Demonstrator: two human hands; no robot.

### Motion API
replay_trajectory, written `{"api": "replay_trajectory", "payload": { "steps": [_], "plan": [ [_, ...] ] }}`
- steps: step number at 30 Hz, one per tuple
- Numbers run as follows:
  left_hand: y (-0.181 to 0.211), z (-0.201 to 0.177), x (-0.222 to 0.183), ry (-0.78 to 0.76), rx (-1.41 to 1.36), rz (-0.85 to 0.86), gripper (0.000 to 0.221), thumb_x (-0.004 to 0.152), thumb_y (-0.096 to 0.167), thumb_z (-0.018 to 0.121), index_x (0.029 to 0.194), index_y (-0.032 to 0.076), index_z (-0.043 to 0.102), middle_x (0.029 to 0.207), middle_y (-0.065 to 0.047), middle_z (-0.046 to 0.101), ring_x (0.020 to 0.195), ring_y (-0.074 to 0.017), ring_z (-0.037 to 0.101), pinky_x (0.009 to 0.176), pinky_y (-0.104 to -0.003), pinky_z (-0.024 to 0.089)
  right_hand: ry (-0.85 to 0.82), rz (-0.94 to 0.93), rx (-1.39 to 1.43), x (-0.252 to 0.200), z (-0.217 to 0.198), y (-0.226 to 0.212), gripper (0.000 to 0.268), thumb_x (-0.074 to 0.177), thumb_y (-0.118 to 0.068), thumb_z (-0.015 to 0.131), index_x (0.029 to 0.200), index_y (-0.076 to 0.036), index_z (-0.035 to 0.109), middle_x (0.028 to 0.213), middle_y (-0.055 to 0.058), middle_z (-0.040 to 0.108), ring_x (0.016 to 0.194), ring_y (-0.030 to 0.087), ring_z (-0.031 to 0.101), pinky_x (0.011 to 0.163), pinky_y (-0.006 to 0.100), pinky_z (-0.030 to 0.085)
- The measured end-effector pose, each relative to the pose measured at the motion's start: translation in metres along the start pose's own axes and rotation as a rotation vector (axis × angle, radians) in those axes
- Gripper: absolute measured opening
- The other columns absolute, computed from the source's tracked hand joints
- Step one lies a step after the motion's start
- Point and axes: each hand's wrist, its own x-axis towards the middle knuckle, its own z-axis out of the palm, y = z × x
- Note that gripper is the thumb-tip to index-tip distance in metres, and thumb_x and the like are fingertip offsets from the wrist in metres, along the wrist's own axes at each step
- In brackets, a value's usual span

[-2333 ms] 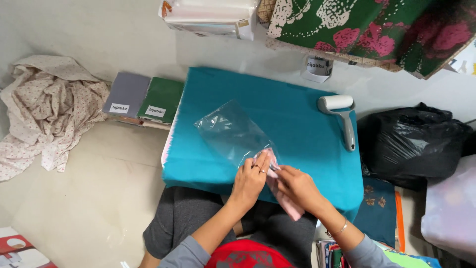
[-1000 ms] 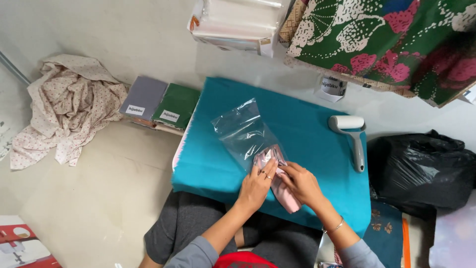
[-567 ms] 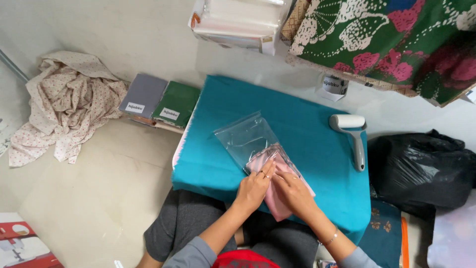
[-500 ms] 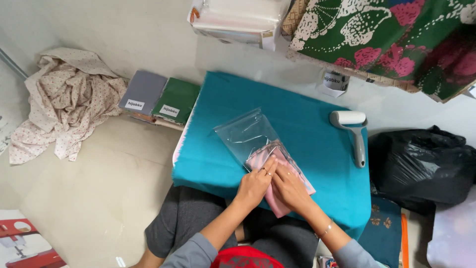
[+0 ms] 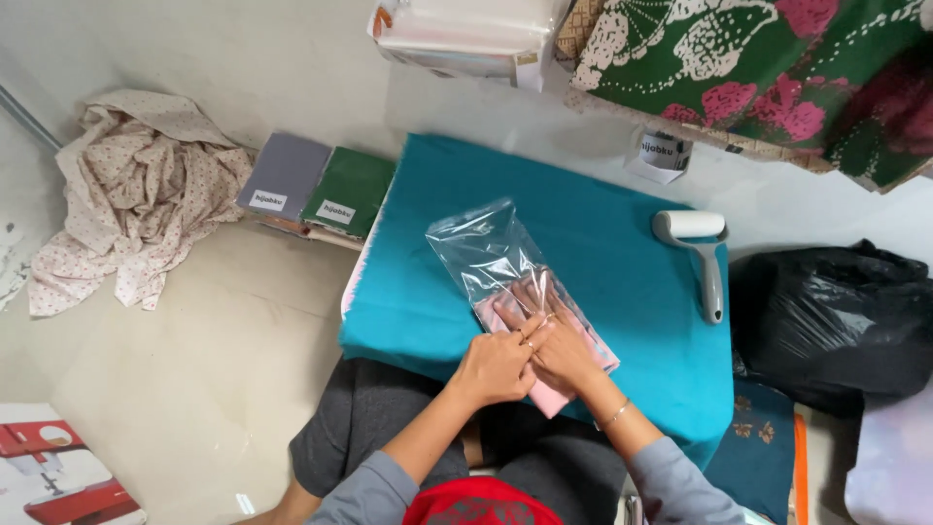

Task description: Cleaning fabric with a lint roller, folding it neatly, and placing it into plastic packaging.

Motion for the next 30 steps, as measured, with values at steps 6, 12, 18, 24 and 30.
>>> {"api": "replay_trajectory", "payload": {
  "steps": [6, 12, 18, 24, 30],
  "plan": [
    [-0.004, 0.004, 0.024, 0.314, 0.082, 0.008, 0.059, 0.079, 0.04, 0.063, 0.135, 0.021, 0.063, 0.116, -0.005, 0.066, 0.092, -0.027, 0.065, 0.065, -0.037, 0.056, 0.245, 0.427, 0.116, -0.073, -0.006, 0.021, 0.031, 0.092, -0.039, 0.064, 0.119, -0.028, 0.073, 0.121, -0.003, 0.07, 0.117, 0.024, 0.066, 0.096, 0.038, 0.054],
    [-0.007, 0.061, 0.078, 0.505, 0.289, 0.076, 0.024, 0.082, 0.012, 0.068, 0.105, 0.017, 0.064, 0.082, -0.002, 0.058, 0.074, -0.0251, 0.056, 0.061, -0.037, 0.043, 0.136, 0.893, 0.318, -0.118, 0.027, 0.051, 0.079, 0.063, -0.065, 0.087, 0.126, -0.021, 0.071, 0.11, 0.006, 0.074, 0.108, 0.032, 0.069, 0.09, 0.045, 0.055],
    [-0.002, 0.039, 0.052, 0.311, 0.121, -0.045, 0.047, 0.082, 0.026, 0.07, 0.128, 0.02, 0.06, 0.116, -0.006, 0.06, 0.105, -0.0283, 0.058, 0.081, -0.042, 0.047, 0.382, 1.05, 0.813, -0.099, 0.017, 0.019, 0.031, 0.072, -0.019, 0.087, 0.101, -0.022, 0.078, 0.091, 0.001, 0.075, 0.088, 0.016, 0.066, 0.075, 0.033, 0.052],
    [0.028, 0.021, -0.027, 0.549, -1.072, -0.914, 0.065, 0.084, 0.008, 0.077, 0.142, 0.006, 0.046, 0.129, -0.025, 0.046, 0.113, -0.042, 0.054, 0.096, -0.048, 0.049, 0.356, 1.057, 0.936, -0.076, -0.017, -0.002, 0.046, 0.083, -0.003, 0.07, 0.127, -0.016, 0.075, 0.119, 0.017, 0.076, 0.105, 0.026, 0.067, 0.088, 0.039, 0.053],
    [0.03, 0.025, -0.048, 0.498, -1.739, -1.218, 0.057, 0.091, 0.028, 0.064, 0.142, 0.007, 0.047, 0.124, -0.01, 0.055, 0.114, -0.0213, 0.053, 0.113, -0.042, 0.037, 0.428, 1.117, 1.562, -0.072, -0.041, -0.002, 0.042, 0.089, 0.002, 0.065, 0.131, 0.0, 0.067, 0.105, 0.013, 0.07, 0.076, 0.016, 0.061, 0.056, 0.026, 0.052]
  ]
}}
